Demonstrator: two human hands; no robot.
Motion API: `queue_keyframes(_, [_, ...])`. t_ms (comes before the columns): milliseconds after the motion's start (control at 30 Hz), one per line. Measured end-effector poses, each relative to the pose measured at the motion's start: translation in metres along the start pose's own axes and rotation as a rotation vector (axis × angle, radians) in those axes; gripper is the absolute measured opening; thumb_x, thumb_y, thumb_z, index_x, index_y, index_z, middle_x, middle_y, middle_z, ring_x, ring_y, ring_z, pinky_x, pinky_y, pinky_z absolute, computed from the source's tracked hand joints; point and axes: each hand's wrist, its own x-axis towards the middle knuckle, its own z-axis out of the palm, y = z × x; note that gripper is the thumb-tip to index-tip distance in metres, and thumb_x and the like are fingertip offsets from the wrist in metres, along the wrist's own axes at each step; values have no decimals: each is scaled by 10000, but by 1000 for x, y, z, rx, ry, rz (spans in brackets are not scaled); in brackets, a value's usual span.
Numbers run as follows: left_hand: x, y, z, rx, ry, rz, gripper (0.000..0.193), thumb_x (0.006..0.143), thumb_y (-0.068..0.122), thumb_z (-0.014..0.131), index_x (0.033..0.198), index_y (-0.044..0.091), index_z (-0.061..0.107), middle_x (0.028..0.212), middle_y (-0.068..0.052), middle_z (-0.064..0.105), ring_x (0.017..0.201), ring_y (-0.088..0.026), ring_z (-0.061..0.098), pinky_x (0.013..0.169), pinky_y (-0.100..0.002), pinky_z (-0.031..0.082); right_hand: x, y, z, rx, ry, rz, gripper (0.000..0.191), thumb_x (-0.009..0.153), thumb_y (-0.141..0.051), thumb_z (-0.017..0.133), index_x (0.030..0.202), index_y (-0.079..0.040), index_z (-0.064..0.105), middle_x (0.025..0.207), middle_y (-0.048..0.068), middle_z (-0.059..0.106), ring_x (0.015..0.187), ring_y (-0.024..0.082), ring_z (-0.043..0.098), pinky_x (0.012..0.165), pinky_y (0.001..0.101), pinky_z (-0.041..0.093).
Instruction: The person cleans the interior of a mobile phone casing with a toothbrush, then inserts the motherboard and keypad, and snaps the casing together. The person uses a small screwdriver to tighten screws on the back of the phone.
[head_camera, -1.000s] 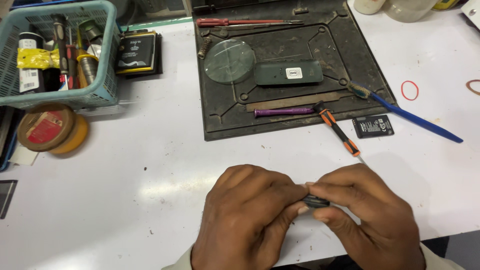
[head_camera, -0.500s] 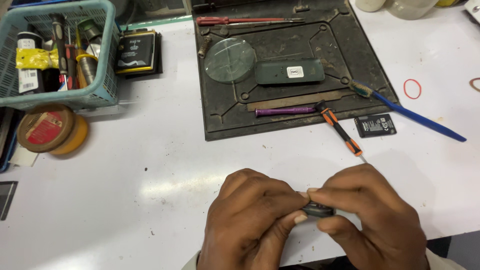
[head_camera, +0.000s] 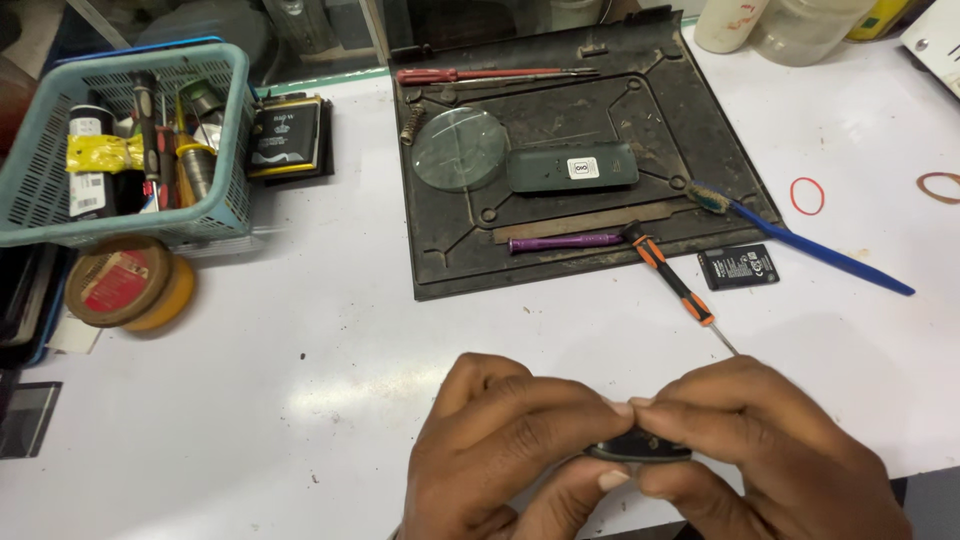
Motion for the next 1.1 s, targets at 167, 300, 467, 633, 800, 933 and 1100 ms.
queue_keyframes(167, [-10,-3,7,-110,44,-96,221,950,326,700,1012,125,768,996,-21,803,991,-173,723,905,-366,552,4,5,-1,39,-91,-64,341,909,-324,704,1173,-110,671,1011,89,741,953,153,731,792,290,590])
queue_keyframes(300, [-18,-9,13,-142,91,-106,213,950,318,706,995,119,766,993,-28,800,1011,-185,731,912,-377,564,2,6,4,85,-70,-34,243,945,-309,685,1102,-125,675,987,56,737,944,139,726,805,291,581])
queue_keyframes(467, [-25,-15,18,-146,118,-107,206,961,323,722,997,127,772,998,-20,814,1022,-181,743,928,-377,567,-1,4,11,13,-14,-80,198,950,-320,699,1028,-140,675,965,27,748,937,130,716,818,287,577])
queue_keyframes(633, [-32,-20,17,-137,146,-121,224,951,323,720,1003,113,776,1005,-42,818,1042,-196,748,940,-391,573,2,1,15,133,1,-40,223,942,-305,717,1013,-94,728,959,52,721,898,134,722,768,272,604])
queue_keyframes(800, [-37,-30,19,-188,162,-218,194,969,268,702,1035,93,749,1066,-82,806,1149,-243,741,1001,-431,604,2,4,21,317,-14,30,325,968,-322,677,1119,-47,761,989,86,751,950,156,754,804,288,615])
queue_keyframes(933, [-42,-32,21,-318,170,-286,183,982,229,676,1072,75,721,1119,-119,782,1180,-265,725,1037,-459,572,2,9,21,230,-30,1,332,976,-323,667,1135,-47,759,1024,87,758,1035,182,727,852,302,595])
queue_keyframes(1100, [-39,-28,18,-297,166,-336,204,1003,240,627,1086,79,721,1168,-130,772,1220,-264,728,1048,-459,521,4,9,24,182,-45,12,321,969,-316,674,1123,-52,771,1015,63,753,1035,185,673,838,304,580])
